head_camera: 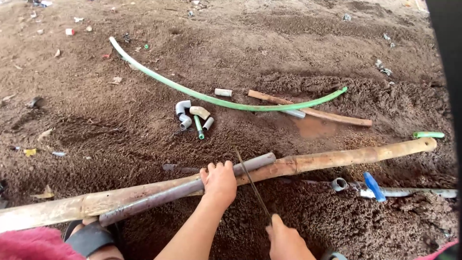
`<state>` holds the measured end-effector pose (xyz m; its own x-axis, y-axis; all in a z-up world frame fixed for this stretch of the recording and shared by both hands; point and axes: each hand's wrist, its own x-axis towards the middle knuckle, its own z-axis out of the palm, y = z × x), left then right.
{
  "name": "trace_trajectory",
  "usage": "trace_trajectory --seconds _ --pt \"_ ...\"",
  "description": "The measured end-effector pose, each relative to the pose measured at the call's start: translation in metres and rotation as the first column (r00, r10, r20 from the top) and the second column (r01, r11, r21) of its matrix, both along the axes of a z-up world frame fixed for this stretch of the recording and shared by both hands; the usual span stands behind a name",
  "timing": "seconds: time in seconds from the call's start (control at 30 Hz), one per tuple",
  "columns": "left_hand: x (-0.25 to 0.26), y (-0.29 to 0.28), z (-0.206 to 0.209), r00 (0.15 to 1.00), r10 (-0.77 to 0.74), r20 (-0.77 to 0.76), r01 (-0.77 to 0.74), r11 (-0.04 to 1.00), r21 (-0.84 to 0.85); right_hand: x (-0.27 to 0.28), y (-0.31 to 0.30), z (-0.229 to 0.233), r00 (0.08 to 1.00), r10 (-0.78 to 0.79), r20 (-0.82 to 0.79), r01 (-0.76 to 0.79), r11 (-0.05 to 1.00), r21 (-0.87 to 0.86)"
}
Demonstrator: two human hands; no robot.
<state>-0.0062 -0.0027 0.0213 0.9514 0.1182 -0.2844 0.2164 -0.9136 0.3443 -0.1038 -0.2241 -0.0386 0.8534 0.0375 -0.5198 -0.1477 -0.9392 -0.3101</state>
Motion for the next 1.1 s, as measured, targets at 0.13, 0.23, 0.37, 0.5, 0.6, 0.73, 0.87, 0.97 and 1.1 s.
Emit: trace_trajectory --seconds 0.13,0.23,0.37,0.5,0.6,0.73,0.87,0.97,1.1 --pt "0.004 0.002 -0.006 1.000 -0.015 -0.009 0.015 0.999 0.042 0.032 0.057 0.094 0.999 0.035 0.033 -0.037 0.997 0.069" --pt "0.005 0.003 -0.021 0.999 -0.026 0.027 0.025 0.998 0.050 0.059 0.088 0.132 0.994 0.097 -0.048 -0.093 0.993 0.078" --pt "0.007 0.004 -0.015 1.000 -0.011 0.028 0.010 1.000 0.029 0.043 0.071 0.118 0.997 0.068 -0.039 -0.063 0.992 0.107" --pt "0.002 0.000 -0.005 1.000 0.007 -0.010 -0.007 1.000 0.020 0.006 0.002 0.012 0.996 0.086 0.010 -0.086 0.993 0.078" --pt "0.006 0.002 -0.014 1.000 -0.007 0.030 0.006 1.000 0.029 0.014 0.025 0.059 0.995 0.067 -0.067 -0.066 0.998 0.020" --pt "0.005 0.001 -0.024 0.997 -0.005 0.071 0.001 0.998 0.057 0.047 0.070 0.107 0.992 0.101 0.076 -0.107 0.991 0.076" --pt "0.005 0.004 -0.011 0.999 0.008 0.043 -0.009 1.000 0.011 0.058 0.083 0.132 0.995 0.018 -0.100 -0.010 0.997 0.081" --pt "0.002 0.001 0.000 1.000 -0.005 0.001 0.005 1.000 -0.002 0.028 0.049 0.108 0.995 0.027 -0.098 -0.022 0.998 0.057" --pt "0.000 0.000 -0.005 1.000 0.004 0.028 -0.004 1.000 0.013 0.008 0.007 0.052 0.993 -0.004 -0.118 0.010 0.999 0.051"
